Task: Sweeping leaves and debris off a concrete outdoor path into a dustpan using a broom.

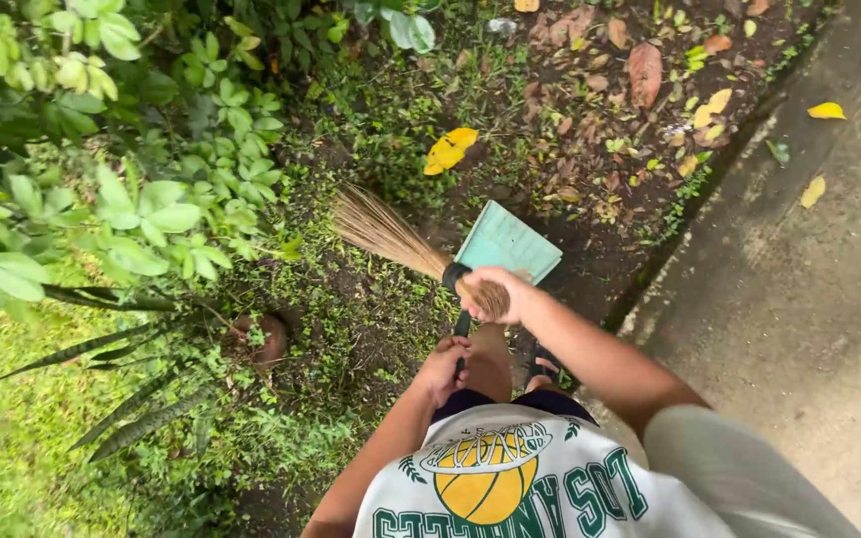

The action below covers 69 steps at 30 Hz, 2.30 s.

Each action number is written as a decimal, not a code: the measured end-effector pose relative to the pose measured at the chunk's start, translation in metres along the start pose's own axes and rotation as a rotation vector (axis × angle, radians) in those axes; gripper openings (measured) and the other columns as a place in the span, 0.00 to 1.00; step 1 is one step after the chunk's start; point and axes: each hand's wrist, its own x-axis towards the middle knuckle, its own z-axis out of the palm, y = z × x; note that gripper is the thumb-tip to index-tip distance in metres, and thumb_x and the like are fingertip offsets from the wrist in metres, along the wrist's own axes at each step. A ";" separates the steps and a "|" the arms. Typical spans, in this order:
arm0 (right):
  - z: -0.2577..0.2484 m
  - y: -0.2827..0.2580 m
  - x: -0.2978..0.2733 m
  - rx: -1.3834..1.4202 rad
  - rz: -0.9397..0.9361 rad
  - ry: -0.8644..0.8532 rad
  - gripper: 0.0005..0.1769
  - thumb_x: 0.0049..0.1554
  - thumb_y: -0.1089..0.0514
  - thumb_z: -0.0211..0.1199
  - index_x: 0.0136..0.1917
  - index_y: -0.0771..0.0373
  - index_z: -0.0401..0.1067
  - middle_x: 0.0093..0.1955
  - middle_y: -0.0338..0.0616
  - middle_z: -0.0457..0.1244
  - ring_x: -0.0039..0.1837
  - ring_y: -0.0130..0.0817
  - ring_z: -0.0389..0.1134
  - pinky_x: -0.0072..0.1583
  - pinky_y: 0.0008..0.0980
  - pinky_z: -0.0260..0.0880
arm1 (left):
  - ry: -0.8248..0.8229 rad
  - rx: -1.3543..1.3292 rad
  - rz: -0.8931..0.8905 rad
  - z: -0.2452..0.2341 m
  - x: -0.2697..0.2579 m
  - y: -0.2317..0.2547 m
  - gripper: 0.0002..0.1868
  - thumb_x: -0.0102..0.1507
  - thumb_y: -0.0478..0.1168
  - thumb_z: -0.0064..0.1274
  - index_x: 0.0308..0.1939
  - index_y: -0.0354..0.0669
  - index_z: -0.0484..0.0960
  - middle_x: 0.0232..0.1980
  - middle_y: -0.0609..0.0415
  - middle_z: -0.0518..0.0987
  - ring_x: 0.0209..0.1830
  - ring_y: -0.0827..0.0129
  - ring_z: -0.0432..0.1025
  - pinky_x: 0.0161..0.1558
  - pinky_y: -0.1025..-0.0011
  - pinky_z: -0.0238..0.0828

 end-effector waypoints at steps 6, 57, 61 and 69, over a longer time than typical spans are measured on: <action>-0.029 -0.082 0.042 -0.048 -0.317 0.019 0.16 0.53 0.50 0.65 0.42 0.66 0.71 0.33 0.49 0.68 0.31 0.40 0.70 0.36 0.38 0.73 | -0.002 -0.047 0.027 -0.023 -0.001 0.006 0.08 0.67 0.38 0.46 0.49 0.52 0.71 0.31 0.60 0.70 0.21 0.73 0.61 0.22 0.75 0.55; -0.062 -0.094 -0.031 0.175 -0.356 0.115 0.12 0.54 0.55 0.64 0.43 0.68 0.71 0.34 0.50 0.68 0.34 0.41 0.70 0.39 0.40 0.75 | 0.286 -0.211 -0.009 0.024 0.035 0.051 0.13 0.63 0.35 0.47 0.51 0.53 0.71 0.27 0.59 0.66 0.20 0.71 0.61 0.21 0.72 0.55; -0.105 -0.154 -0.046 0.152 -0.408 0.176 0.10 0.53 0.57 0.66 0.45 0.64 0.71 0.36 0.51 0.67 0.33 0.43 0.69 0.40 0.43 0.76 | 0.265 -0.273 -0.003 0.026 0.042 0.056 0.12 0.63 0.34 0.47 0.50 0.52 0.71 0.27 0.58 0.65 0.20 0.71 0.60 0.21 0.72 0.54; -0.077 -0.121 -0.086 -0.003 -0.682 0.544 0.25 0.51 0.60 0.65 0.63 0.59 0.71 0.43 0.40 0.65 0.39 0.31 0.69 0.40 0.37 0.72 | 0.289 -0.240 0.072 0.060 0.052 0.081 0.10 0.63 0.36 0.48 0.47 0.52 0.71 0.25 0.57 0.65 0.18 0.69 0.60 0.19 0.70 0.54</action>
